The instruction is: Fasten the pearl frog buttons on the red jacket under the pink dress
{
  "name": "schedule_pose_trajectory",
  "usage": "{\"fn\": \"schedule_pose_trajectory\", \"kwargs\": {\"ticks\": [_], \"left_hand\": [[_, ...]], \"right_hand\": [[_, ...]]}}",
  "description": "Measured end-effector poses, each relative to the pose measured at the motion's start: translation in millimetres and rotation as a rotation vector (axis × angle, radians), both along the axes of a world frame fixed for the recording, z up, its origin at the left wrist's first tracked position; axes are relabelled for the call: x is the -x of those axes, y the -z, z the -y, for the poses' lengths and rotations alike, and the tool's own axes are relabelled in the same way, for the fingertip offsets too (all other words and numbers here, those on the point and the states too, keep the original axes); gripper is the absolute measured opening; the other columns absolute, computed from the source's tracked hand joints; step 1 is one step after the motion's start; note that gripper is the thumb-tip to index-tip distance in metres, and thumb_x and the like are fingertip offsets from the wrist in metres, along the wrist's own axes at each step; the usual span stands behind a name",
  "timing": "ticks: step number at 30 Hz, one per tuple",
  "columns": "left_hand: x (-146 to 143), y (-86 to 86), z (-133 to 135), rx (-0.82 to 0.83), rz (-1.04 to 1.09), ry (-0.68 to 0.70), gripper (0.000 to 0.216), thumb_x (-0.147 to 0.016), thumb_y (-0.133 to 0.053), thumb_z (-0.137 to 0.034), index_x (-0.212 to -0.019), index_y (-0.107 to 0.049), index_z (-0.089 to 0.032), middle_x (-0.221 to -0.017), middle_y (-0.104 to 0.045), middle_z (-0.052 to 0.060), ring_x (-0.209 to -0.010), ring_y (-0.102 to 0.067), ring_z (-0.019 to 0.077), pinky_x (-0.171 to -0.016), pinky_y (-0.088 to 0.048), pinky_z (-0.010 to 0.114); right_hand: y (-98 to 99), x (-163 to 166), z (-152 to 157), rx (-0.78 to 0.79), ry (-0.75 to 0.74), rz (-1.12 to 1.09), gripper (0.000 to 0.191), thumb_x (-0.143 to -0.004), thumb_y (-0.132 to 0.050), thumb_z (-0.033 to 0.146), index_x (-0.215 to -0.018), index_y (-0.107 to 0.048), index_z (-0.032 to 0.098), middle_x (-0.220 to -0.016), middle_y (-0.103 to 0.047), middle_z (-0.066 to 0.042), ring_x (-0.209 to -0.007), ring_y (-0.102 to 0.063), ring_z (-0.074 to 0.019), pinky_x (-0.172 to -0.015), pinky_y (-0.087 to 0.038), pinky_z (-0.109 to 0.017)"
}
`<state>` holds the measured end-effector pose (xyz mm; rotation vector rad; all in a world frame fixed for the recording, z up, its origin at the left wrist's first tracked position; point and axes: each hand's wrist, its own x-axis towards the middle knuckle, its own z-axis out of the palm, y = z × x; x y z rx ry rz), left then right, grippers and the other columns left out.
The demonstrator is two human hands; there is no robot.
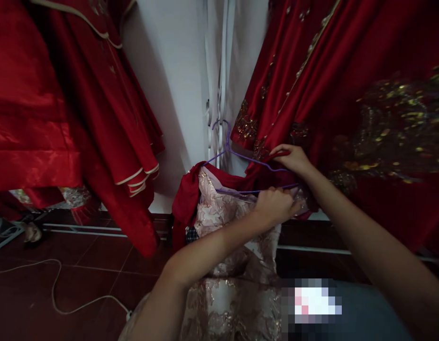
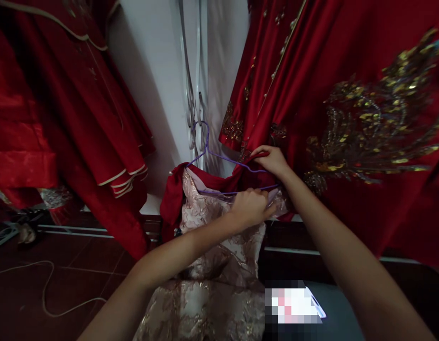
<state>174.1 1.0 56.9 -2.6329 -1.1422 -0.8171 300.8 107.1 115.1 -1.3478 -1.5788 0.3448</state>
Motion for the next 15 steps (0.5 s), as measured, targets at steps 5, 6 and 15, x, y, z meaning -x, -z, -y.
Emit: {"fn": "schedule_pose_trajectory", "kwargs": {"ticks": [5, 6, 15], "left_hand": [[-26.9, 7.8, -8.0, 0.017, 0.057, -0.077, 0.044, -0.079, -0.046, -0.054, -0.090, -0.060, -0.014, -0.086, -0.061, 0.008, -0.085, -0.055, 0.0205, -0.074, -0.042, 0.035], [-30.5, 8.3, -9.3, 0.021, 0.056, -0.069, 0.039, -0.080, -0.047, -0.050, -0.089, -0.060, -0.015, -0.086, -0.060, 0.008, -0.084, -0.054, 0.0198, -0.075, -0.042, 0.035], [-18.8, 8.2, -8.5, -0.073, 0.212, -0.094, 0.023, -0.084, -0.046, -0.039, -0.092, -0.061, -0.023, -0.106, -0.048, 0.008, -0.100, -0.043, 0.0212, -0.082, -0.040, 0.037]], "right_hand": [[8.7, 2.5, -2.1, -0.016, -0.018, -0.048, 0.013, -0.055, -0.065, 0.019, -0.068, -0.062, 0.016, -0.063, -0.061, 0.001, -0.056, -0.049, -0.0101, -0.057, -0.039, -0.023], [10.2, 3.7, -2.2, -0.017, -0.013, -0.052, 0.014, -0.055, -0.065, 0.020, -0.068, -0.062, 0.017, -0.063, -0.061, 0.001, -0.056, -0.049, -0.0104, -0.056, -0.040, -0.023], [5.6, 16.1, 12.1, 0.083, -0.070, -0.028, 0.012, -0.057, -0.066, 0.022, -0.065, -0.060, 0.017, -0.056, -0.058, 0.001, -0.051, -0.051, -0.0105, -0.051, -0.042, -0.023]]}}
